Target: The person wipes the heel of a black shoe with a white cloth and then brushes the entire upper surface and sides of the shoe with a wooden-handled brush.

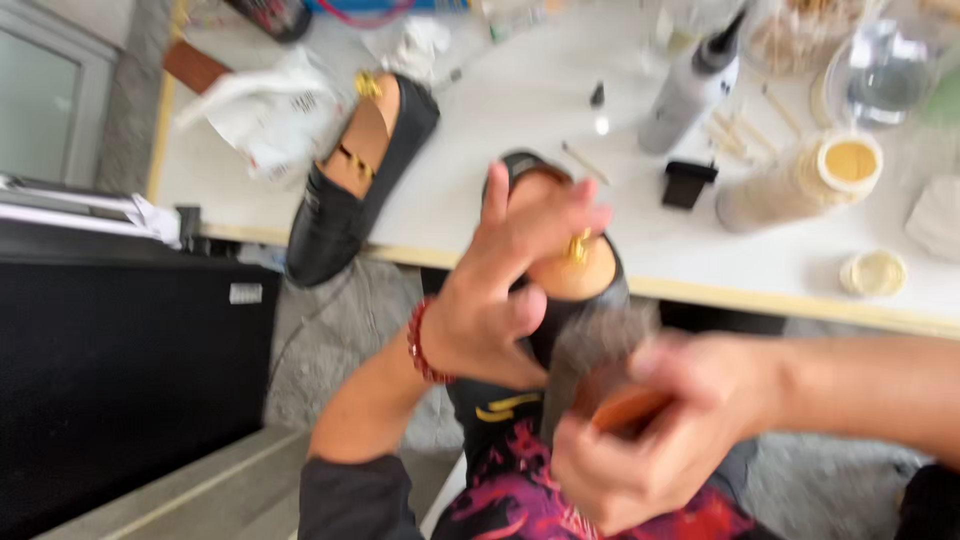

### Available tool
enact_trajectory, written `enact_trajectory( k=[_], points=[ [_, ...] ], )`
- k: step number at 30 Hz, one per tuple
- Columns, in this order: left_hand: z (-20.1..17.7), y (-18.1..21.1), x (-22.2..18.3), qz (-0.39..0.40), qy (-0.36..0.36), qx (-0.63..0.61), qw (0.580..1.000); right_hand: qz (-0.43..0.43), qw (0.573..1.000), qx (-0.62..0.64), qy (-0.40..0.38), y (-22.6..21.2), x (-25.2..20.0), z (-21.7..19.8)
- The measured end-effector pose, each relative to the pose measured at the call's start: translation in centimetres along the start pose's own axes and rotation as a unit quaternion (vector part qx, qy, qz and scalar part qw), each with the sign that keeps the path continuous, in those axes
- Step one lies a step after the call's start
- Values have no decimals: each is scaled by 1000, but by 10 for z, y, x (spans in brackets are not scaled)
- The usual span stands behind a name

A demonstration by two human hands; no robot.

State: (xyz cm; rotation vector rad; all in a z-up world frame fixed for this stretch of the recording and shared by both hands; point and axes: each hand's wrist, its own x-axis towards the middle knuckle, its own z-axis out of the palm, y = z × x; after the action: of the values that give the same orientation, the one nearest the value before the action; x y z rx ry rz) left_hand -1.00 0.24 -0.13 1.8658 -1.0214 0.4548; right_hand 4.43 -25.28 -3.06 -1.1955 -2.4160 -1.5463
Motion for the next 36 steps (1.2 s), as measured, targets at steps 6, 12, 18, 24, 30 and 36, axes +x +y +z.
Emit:
enact_trajectory(
  k=[6, 12, 18, 24, 30, 36],
  points=[
    [-7, -8, -19, 22, 6, 19, 1000, 141, 987, 71, 23, 9, 11, 8],
    [-9, -16, -31, 10, 30, 29, 999, 220, 968, 108, 56, -3, 10, 19],
    [-3, -19, -44, 18, 57, 27, 998, 302, 941, 130, 83, -14, 3, 24],
    [-2, -11, -55, -7, 79, 81, 994, 349, 916, 171, 103, -38, -5, 31],
    [9, -7, -63, -23, 91, 78, 993, 287, 933, 196, 94, -60, -18, 54],
    [25, -4, -87, -43, 178, 165, 969, 431, 829, 287, 210, -49, 20, 42]
  ],
)
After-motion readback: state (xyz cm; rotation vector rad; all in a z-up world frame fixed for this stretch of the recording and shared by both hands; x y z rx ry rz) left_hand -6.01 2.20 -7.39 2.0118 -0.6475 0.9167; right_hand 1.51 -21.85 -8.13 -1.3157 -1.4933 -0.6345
